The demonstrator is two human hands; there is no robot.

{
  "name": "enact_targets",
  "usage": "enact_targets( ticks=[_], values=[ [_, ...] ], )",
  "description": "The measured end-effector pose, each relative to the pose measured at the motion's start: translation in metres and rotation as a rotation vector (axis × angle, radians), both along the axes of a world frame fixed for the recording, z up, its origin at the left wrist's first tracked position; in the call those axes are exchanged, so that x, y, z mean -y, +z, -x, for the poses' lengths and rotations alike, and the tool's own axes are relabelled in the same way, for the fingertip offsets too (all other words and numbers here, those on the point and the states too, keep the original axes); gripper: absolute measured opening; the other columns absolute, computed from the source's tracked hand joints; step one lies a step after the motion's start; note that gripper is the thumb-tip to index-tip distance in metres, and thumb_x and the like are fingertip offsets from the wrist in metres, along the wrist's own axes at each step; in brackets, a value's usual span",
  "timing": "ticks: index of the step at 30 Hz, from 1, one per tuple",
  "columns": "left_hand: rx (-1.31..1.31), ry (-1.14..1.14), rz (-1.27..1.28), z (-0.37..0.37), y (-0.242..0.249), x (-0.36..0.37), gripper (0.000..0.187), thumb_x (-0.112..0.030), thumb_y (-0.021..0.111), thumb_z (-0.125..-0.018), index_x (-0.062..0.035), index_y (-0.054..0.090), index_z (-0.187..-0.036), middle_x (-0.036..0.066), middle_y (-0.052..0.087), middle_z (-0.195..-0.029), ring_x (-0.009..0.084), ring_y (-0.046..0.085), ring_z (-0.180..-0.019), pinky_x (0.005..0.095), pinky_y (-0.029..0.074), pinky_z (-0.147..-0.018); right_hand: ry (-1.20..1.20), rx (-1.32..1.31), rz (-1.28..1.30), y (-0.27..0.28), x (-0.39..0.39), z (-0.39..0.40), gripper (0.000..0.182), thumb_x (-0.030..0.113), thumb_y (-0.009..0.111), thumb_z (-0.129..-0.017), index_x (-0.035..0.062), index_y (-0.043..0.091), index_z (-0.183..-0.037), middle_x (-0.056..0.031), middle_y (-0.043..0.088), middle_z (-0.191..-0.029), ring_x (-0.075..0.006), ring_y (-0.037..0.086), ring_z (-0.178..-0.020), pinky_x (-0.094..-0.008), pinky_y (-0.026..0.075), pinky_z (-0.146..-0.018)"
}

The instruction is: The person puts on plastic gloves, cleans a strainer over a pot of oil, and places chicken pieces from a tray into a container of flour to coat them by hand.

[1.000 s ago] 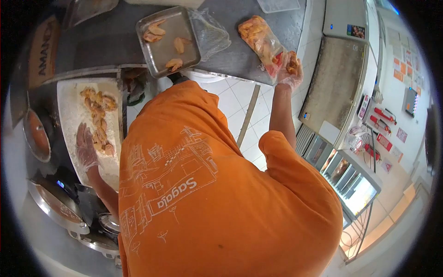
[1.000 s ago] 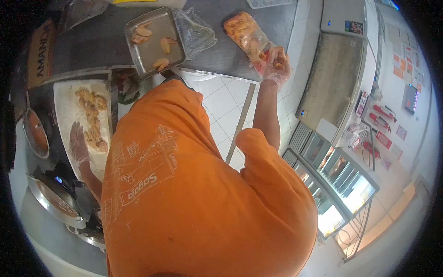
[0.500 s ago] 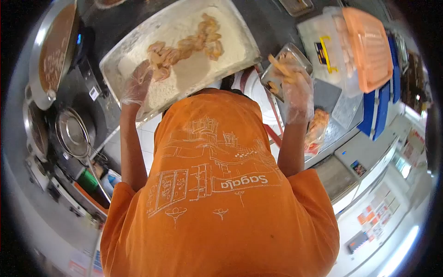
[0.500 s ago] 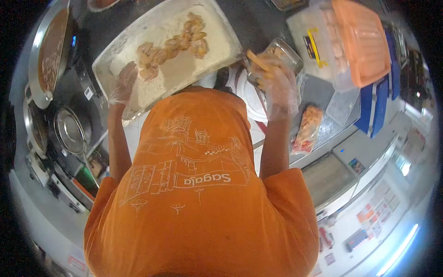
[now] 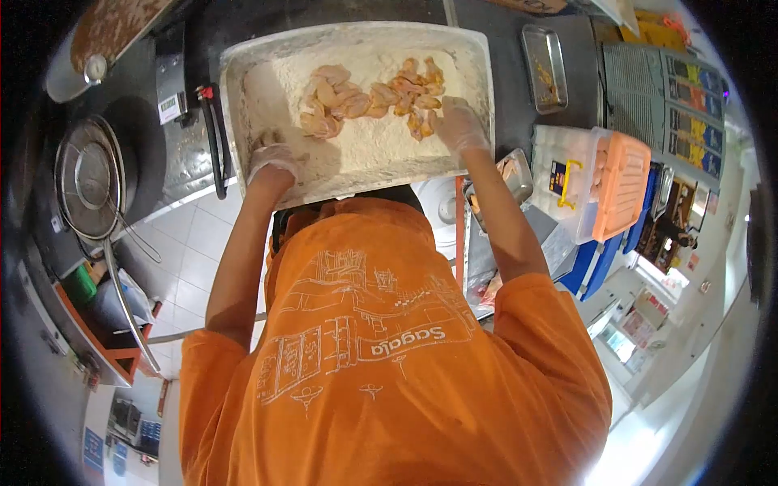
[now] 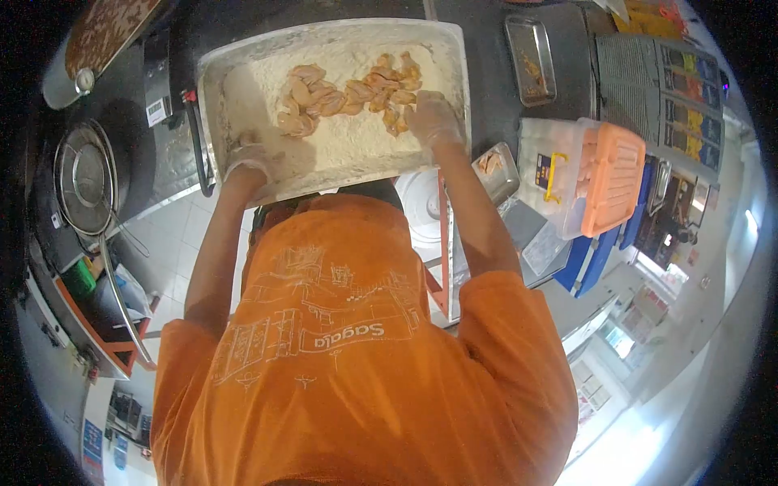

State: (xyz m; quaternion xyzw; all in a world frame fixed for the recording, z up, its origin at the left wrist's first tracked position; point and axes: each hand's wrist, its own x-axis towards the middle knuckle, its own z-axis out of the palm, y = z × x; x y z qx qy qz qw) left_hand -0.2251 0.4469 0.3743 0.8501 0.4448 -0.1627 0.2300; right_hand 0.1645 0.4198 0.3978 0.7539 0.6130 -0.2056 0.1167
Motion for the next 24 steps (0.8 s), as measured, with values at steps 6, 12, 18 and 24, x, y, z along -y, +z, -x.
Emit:
enact_targets(
  ticks=[6, 12, 18, 24],
  values=[
    [-0.028, 0.191, 0.055, -0.017, -0.077, 0.028, 0.063, -0.056, 0.049, -0.091, -0.0085, 0.057, -0.132, 0.022, 0.054, -0.136, 0.0337, 0.051, -0.127, 0.0403, 0.038, -0.106, -0.341, 0.007, 0.232, -0.012, 0.000, 0.041, 0.061, 0.053, 0.047, -0.092, -0.0034, 0.064, -0.109, -0.0293, 0.063, -0.110, -0.0399, 0.062, -0.101, -0.0444, 0.047, -0.092],
    [0.158, 0.127, 0.488, -0.085, 0.022, -0.019, 0.054, -0.048, 0.055, -0.091, -0.0101, 0.059, -0.129, 0.022, 0.060, -0.127, 0.0366, 0.055, -0.118, 0.0448, 0.042, -0.099, -0.457, -1.137, 0.067, -0.103, 0.006, 0.109, 0.042, 0.038, 0.066, -0.089, 0.0011, 0.068, -0.108, -0.0105, 0.065, -0.106, -0.0214, 0.060, -0.092, -0.0355, 0.048, -0.082],
    [0.581, 0.741, 1.021, -0.124, -0.026, -0.004, 0.054, -0.043, 0.068, -0.085, -0.0123, 0.060, -0.128, 0.015, 0.062, -0.129, 0.0347, 0.061, -0.110, 0.0415, 0.048, -0.092, -0.684, -1.326, 0.180, -0.069, -0.012, 0.109, 0.069, 0.036, 0.077, -0.081, 0.0018, 0.052, -0.136, -0.0209, 0.060, -0.124, -0.0257, 0.060, -0.112, -0.0337, 0.049, -0.094],
    [0.827, 0.630, 0.178, -0.138, -0.008, -0.025, 0.090, -0.058, 0.061, -0.086, -0.0038, 0.029, -0.151, 0.022, 0.061, -0.127, 0.0315, 0.056, -0.124, 0.0364, 0.040, -0.106, -0.388, -0.859, 0.053, 0.011, -0.047, 0.016, 0.082, 0.045, 0.066, -0.088, -0.0015, 0.034, -0.147, -0.0262, 0.050, -0.138, -0.0335, 0.047, -0.131, -0.0408, 0.036, -0.111]
  ],
)
